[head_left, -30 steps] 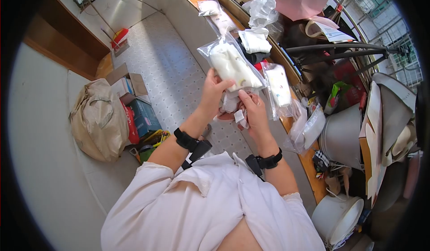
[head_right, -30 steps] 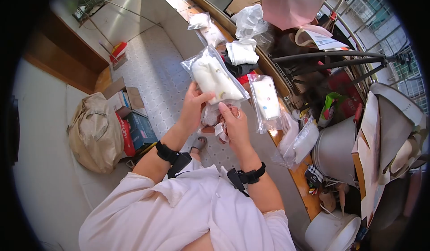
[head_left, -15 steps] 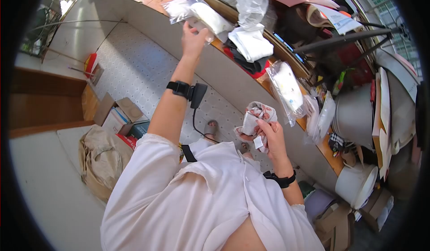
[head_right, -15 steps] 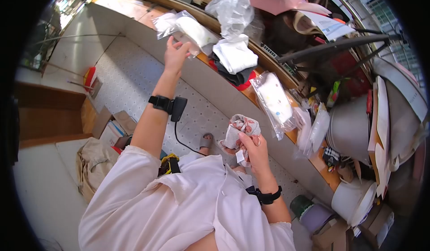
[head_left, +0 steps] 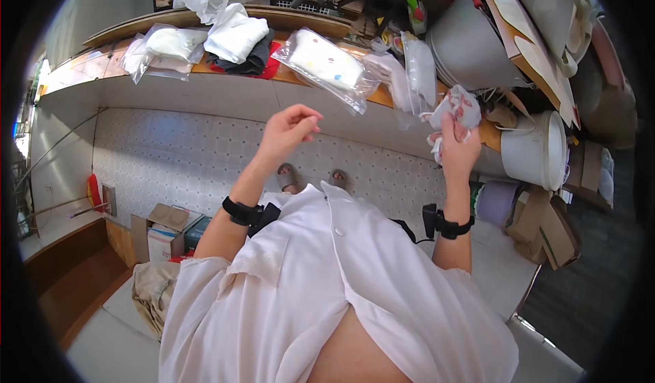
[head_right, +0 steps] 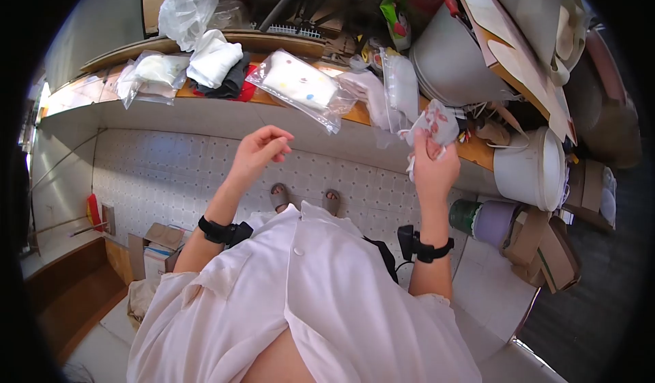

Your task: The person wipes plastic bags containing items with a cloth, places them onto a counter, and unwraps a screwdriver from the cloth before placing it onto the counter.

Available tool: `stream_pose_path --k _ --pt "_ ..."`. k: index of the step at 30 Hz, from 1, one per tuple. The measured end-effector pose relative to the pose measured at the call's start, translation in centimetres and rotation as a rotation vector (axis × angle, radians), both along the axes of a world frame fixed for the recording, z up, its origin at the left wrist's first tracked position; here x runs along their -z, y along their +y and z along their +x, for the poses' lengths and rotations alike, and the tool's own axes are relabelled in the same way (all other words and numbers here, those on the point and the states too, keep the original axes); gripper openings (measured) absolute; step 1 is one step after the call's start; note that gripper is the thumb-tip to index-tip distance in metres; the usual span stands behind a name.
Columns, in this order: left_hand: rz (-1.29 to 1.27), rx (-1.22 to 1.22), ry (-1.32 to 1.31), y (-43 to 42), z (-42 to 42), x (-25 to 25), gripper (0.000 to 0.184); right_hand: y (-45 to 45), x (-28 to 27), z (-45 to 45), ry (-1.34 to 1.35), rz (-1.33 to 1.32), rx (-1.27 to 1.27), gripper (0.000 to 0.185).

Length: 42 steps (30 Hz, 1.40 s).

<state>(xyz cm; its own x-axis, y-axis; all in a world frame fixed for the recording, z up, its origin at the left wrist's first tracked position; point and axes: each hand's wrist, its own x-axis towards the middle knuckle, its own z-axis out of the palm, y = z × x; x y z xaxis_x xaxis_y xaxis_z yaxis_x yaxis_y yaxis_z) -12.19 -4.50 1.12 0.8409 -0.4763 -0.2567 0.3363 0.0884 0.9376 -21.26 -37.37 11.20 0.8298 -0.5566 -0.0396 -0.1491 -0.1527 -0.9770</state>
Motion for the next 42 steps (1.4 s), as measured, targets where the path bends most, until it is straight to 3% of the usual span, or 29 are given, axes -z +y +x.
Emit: stream_pose_path --k 2,3,5,9,12,14,20,22,23,25,26,28,30,31,32,33,37,39,42 --pt "-0.021 0.085 0.001 -3.9 -1.0 -1.3 0.018 -1.7 2.3 2.5 0.165 -0.880 -0.003 0.054" --pt "0.022 0.194 -0.015 -5.5 -1.2 -1.8 0.018 -2.7 4.2 3.7 0.165 -0.880 -0.002 0.054" --pt "0.072 0.298 -0.027 -8.0 -1.9 -2.2 0.017 -3.8 8.1 5.2 0.100 -1.285 -0.123 0.062" --pt "0.102 0.399 -0.104 -11.2 -2.0 -3.2 0.019 -4.7 9.4 5.9 0.078 -1.248 -0.132 0.058" --pt "0.145 0.389 -0.093 -13.4 -2.0 -3.0 0.023 -7.1 8.5 5.9 0.060 -1.020 -0.149 0.048" --pt "0.172 0.360 -0.113 -15.3 -1.4 -2.5 0.027 -8.3 7.0 5.7 0.072 -0.655 -0.098 0.036" --pt "0.005 0.215 -0.014 -20.2 0.3 -2.2 0.057 -8.1 2.1 2.5 -0.153 -0.804 0.057 0.025" --pt "-0.187 0.042 0.150 -21.2 -0.2 -4.2 0.067 -5.9 -0.4 0.0 -0.123 -0.831 -0.076 0.023" --pt "-0.183 0.046 0.151 -21.5 -0.3 -5.0 0.067 -4.7 -1.0 -1.1 -0.184 -0.853 -0.181 0.025" --pt "-0.498 0.090 0.398 -22.1 -0.7 -6.1 0.073 -2.4 -1.3 -2.6 -0.204 -0.811 -0.413 0.030" --pt "-0.500 0.100 0.397 -22.1 -0.8 -5.7 0.073 -1.6 -1.4 -3.0 -0.169 -0.751 -0.538 0.032" --pt "-0.579 0.139 0.549 -21.9 -0.7 -4.7 0.071 -0.6 -1.9 -3.8 -0.131 -0.680 -0.469 0.038" --pt "-0.687 0.105 0.541 -21.9 -0.9 -4.2 0.064 0.4 -1.9 -3.5 -0.093 -0.597 -0.418 0.044" --pt "-0.816 0.118 0.514 -21.7 -1.3 -4.0 0.060 0.8 -1.6 -3.2 -0.190 -0.854 -0.413 0.051" --pt "-0.943 0.133 0.487 -21.6 -1.6 -3.8 0.057 1.1 0.0 -2.3 -0.220 -0.946 -0.440 0.058" --pt "-0.985 -0.048 0.401 -22.2 -3.2 -5.3 0.052 1.3 1.5 -1.5 -0.254 -1.037 -0.463 0.065" --pt "-0.724 -0.066 0.489 -21.3 -3.9 -4.0 0.051 -0.1 2.8 3.3 -0.286 -1.031 -0.421 0.055" --pt "-0.704 -0.072 0.498 -20.8 -4.3 -4.8 0.051 -1.2 2.9 5.9 -0.189 -0.632 -0.452 0.051" --pt "-0.724 -0.125 0.482 -20.1 -4.0 -6.1 0.051 0.5 2.9 6.0 -0.323 -0.648 -0.445 0.047"
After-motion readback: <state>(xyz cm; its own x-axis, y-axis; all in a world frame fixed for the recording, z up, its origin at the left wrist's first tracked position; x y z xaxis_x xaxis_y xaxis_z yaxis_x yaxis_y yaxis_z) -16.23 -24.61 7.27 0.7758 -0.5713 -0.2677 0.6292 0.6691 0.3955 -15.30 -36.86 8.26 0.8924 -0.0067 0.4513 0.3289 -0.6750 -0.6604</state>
